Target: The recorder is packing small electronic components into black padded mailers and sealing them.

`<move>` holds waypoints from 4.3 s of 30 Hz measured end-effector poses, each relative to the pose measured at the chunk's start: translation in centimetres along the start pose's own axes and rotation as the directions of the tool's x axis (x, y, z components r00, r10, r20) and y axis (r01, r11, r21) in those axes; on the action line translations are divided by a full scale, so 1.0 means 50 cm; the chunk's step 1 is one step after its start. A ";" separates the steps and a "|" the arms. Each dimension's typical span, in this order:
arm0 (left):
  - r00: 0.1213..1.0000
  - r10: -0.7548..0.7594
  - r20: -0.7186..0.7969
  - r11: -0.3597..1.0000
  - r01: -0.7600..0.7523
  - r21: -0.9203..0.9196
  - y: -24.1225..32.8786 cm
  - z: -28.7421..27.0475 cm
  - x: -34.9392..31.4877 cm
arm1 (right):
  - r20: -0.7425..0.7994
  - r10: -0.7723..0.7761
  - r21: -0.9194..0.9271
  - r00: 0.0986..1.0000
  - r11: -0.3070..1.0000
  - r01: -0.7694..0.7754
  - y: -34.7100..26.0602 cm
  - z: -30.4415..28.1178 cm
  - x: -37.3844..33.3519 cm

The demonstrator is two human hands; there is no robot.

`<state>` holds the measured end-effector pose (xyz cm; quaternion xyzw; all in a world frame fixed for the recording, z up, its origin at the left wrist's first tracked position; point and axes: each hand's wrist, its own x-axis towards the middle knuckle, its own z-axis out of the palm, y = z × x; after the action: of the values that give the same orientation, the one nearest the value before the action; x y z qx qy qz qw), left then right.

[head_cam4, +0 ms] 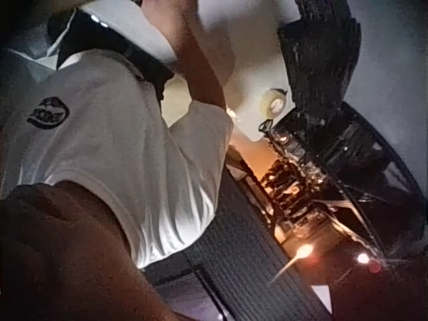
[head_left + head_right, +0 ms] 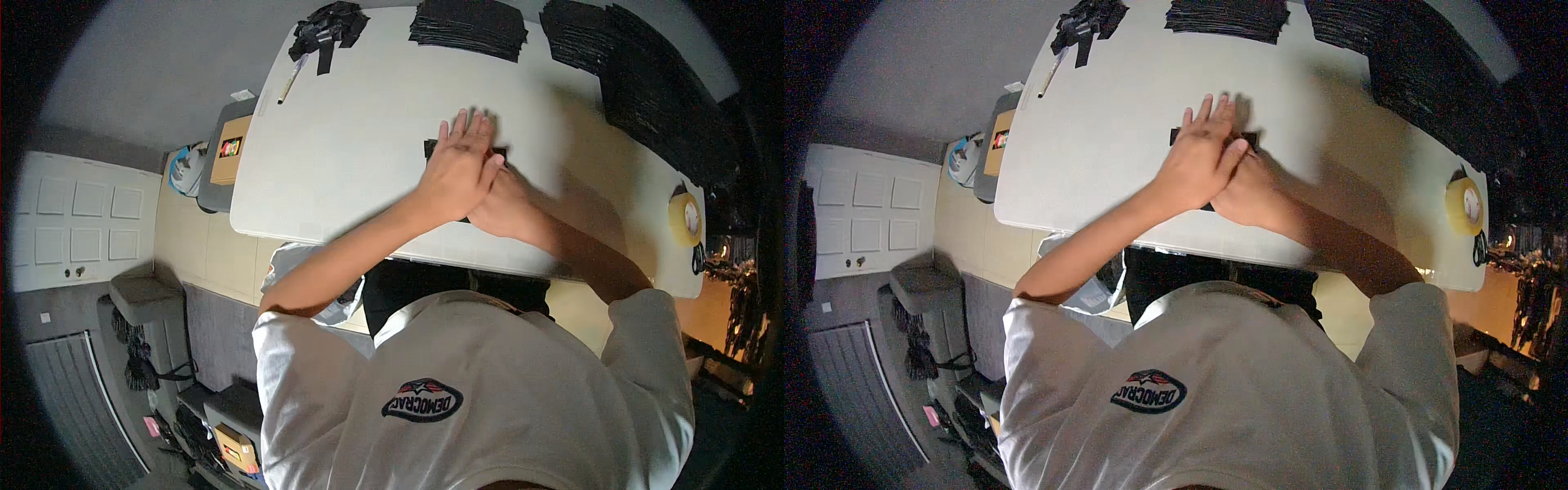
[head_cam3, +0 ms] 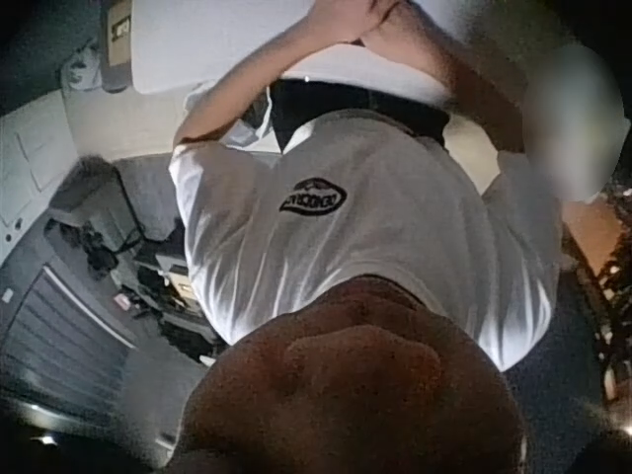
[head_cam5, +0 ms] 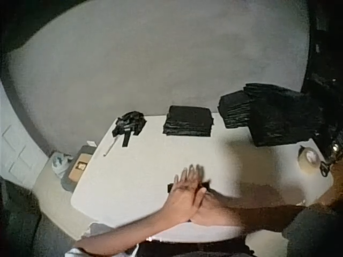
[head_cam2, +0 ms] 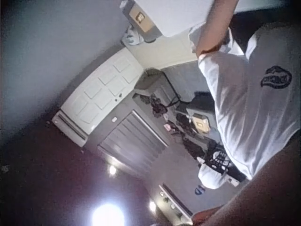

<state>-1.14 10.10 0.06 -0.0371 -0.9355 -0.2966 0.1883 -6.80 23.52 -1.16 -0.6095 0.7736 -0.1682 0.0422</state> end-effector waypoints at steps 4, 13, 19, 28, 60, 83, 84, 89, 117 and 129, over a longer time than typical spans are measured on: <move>0.991 -0.120 0.064 0.992 0.118 0.034 -0.009 0.034 -0.007 | -0.095 0.113 0.116 0.989 0.988 -0.101 -0.013 -0.008 0.002; 0.970 -0.238 0.041 0.946 0.241 -0.217 -0.006 0.004 -0.010 | -0.012 0.088 -0.034 0.996 0.995 -0.089 -0.008 -0.009 0.004; 0.982 -0.186 0.045 0.914 0.189 -0.359 -0.034 -0.020 -0.013 | -0.018 0.087 -0.076 0.996 0.993 -0.088 -0.002 0.005 0.004; 0.976 -0.013 0.215 0.988 -0.020 0.151 -0.093 -0.104 -0.112 | -0.145 0.060 -0.100 0.988 0.992 -0.075 -0.011 -0.016 -0.006; 0.166 -0.832 -0.529 0.553 0.335 -0.763 -0.080 -0.084 -0.521 | 0.281 -0.067 0.134 0.957 0.991 0.030 0.056 -0.161 0.085; 0.629 -0.534 -0.565 0.836 0.292 -0.465 0.000 -0.240 -0.287 | 0.245 -0.080 -0.145 0.966 0.982 0.118 0.042 -0.110 0.021; 0.735 -0.485 -0.473 0.832 0.222 -0.509 0.016 -0.236 -0.251 | 0.237 -0.079 -0.114 0.968 0.988 0.108 0.042 -0.110 0.022; 0.965 -0.254 -0.065 0.830 0.183 -0.526 0.025 -0.160 -0.079 | 0.087 -0.041 0.150 0.995 0.988 0.027 0.083 -0.096 -0.002; 0.850 -0.462 0.251 0.621 0.513 -0.592 -0.073 -0.077 -0.020 | 0.081 0.292 0.647 0.953 0.712 -0.273 0.105 -0.089 0.015; 0.829 -0.542 0.136 0.719 0.541 -0.436 -0.095 -0.056 -0.015 | 0.164 0.414 0.534 0.895 0.726 -0.434 0.086 -0.098 0.036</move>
<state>-0.36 4.64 -0.67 0.1950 -0.8082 -0.5499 0.0800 -12.58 23.70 2.34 -0.3800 0.8078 -0.3621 0.2682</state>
